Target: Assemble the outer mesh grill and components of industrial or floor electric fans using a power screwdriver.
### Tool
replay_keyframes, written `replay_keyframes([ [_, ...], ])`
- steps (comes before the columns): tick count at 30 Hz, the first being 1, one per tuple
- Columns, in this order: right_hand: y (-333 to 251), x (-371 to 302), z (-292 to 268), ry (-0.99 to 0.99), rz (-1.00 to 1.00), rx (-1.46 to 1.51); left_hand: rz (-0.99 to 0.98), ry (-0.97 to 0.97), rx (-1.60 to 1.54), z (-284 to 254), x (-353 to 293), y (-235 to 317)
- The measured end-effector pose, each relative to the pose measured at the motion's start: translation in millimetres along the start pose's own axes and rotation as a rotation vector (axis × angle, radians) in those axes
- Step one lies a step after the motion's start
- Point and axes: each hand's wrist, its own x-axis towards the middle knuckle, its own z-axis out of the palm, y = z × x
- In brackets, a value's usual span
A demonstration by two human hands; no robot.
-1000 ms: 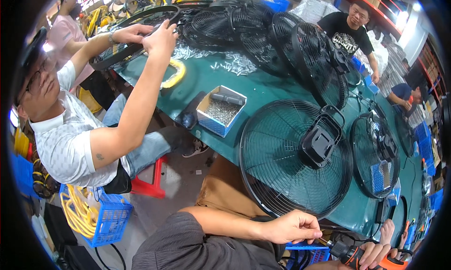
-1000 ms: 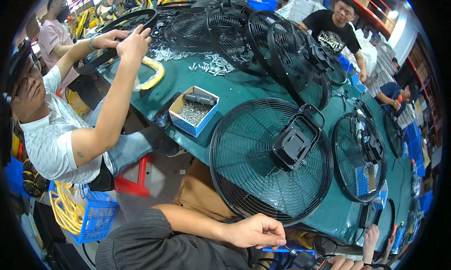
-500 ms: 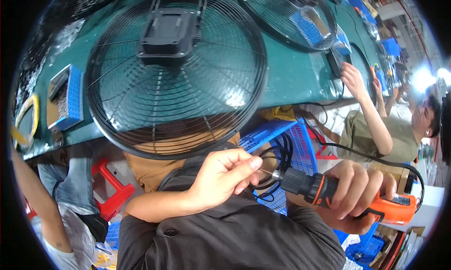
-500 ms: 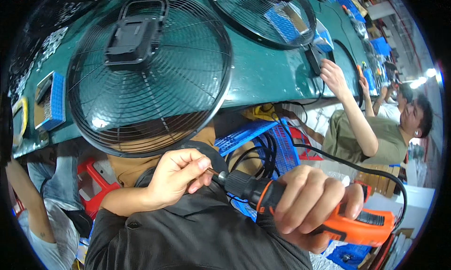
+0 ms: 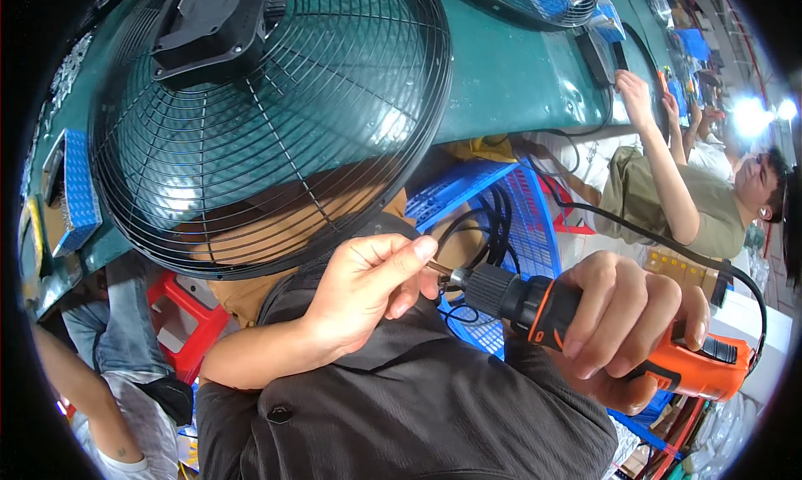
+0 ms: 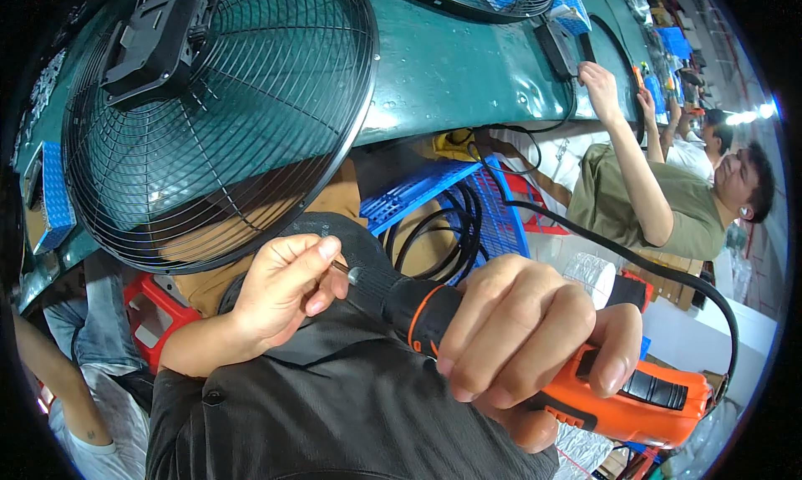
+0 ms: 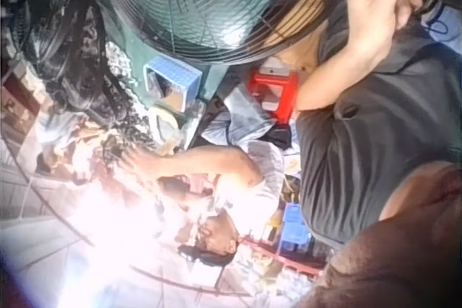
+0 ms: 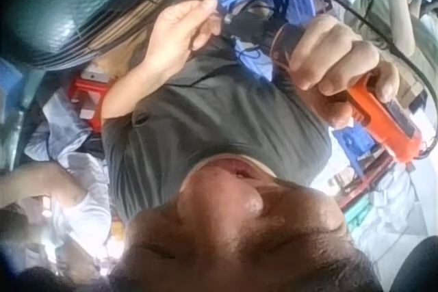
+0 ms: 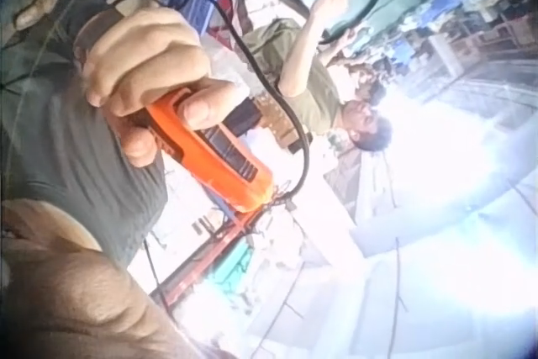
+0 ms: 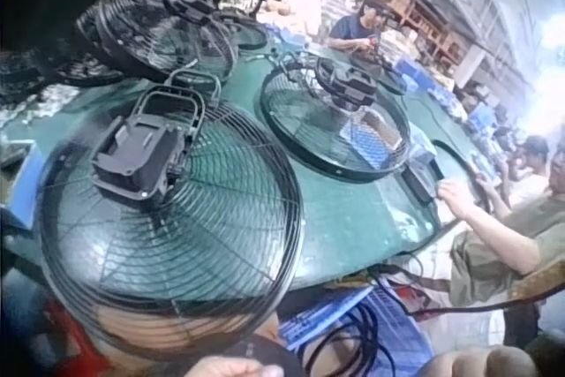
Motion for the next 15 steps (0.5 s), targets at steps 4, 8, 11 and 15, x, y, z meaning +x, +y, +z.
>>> replay_keyframes([
  [4,5,2,-1,-0.049,0.035,-0.021,0.005,0.034,0.016,0,0,3],
  [8,11,3,5,-0.011,0.048,-0.108,-0.038,-0.112,-0.272,-9,-4,4],
  [11,18,7,-1,-0.036,0.089,-0.128,-0.051,-0.190,-0.423,-12,-5,2],
  [15,35,15,-2,-0.121,0.142,-0.108,-0.082,-0.325,-0.759,-22,-6,-8],
])
